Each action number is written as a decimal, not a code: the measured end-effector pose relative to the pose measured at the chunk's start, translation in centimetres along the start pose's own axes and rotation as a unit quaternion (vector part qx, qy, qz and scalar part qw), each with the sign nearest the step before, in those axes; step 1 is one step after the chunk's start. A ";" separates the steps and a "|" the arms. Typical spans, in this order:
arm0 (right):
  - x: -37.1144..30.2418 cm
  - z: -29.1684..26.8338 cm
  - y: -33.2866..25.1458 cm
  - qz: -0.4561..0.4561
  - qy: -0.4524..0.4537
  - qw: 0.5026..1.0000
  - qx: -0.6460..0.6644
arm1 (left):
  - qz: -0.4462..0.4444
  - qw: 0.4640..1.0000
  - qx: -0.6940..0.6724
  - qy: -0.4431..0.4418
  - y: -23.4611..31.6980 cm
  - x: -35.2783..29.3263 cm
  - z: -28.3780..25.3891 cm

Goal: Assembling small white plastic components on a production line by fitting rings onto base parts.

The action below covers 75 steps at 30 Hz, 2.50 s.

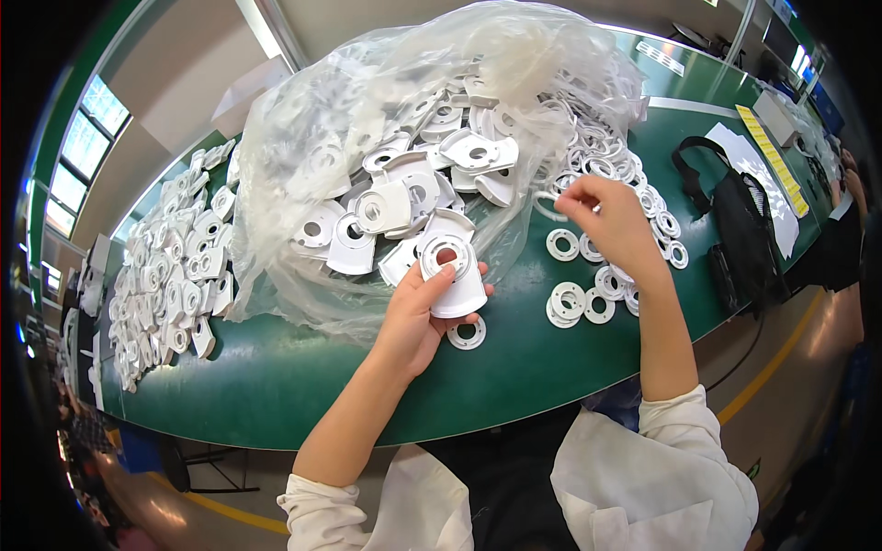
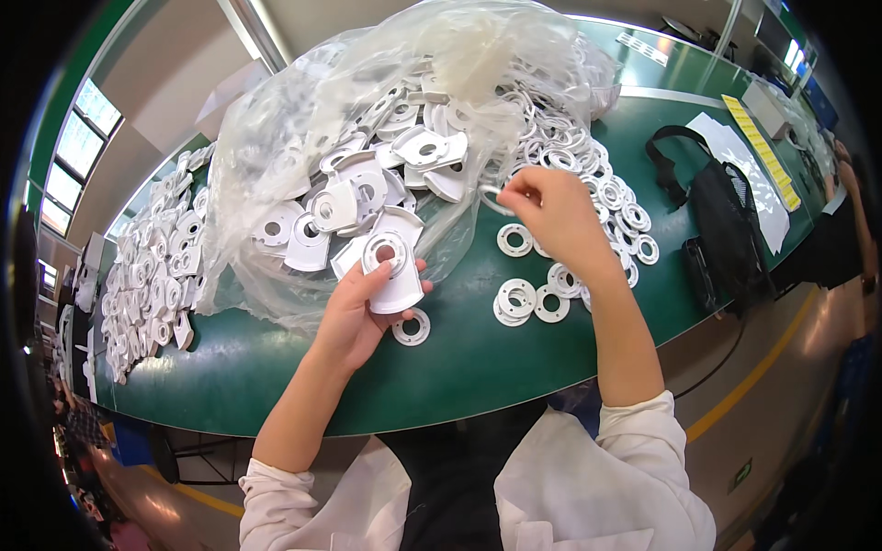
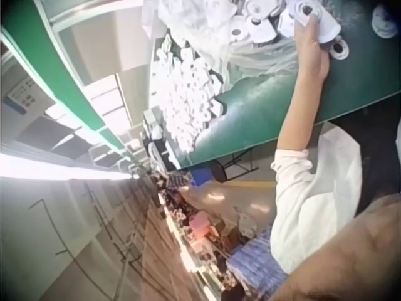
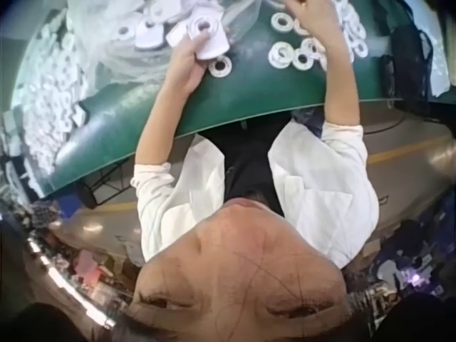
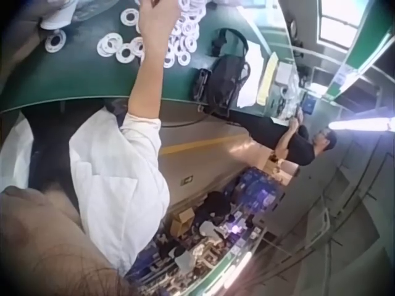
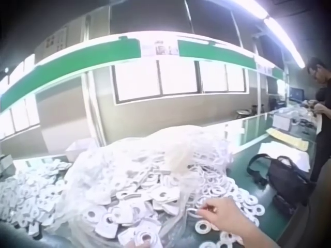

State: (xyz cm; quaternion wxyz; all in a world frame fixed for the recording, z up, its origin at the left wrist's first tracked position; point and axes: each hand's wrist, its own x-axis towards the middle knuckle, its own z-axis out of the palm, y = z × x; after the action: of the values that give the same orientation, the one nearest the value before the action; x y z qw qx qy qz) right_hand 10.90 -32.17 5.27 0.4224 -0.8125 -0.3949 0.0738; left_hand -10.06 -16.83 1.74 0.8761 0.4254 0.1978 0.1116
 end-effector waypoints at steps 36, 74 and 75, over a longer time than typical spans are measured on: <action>-0.9 4.9 -1.1 -0.464 -0.058 0.884 -0.025 | -0.033 0.997 0.037 -0.060 0.3 0.1 -0.5; -2.5 6.5 -1.8 -0.128 -0.174 0.957 0.196 | 0.177 0.904 0.387 0.027 -1.5 -0.5 0.2; -2.5 6.9 -2.1 -0.087 -0.143 0.940 0.297 | 0.199 0.941 0.273 0.040 -1.7 -0.2 0.3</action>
State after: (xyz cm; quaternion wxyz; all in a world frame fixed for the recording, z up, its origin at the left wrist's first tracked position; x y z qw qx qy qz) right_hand 4.92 -28.91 1.95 0.5887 -0.5932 -0.4806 0.2656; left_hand -10.08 -18.20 0.60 0.6780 0.6739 0.1666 0.2420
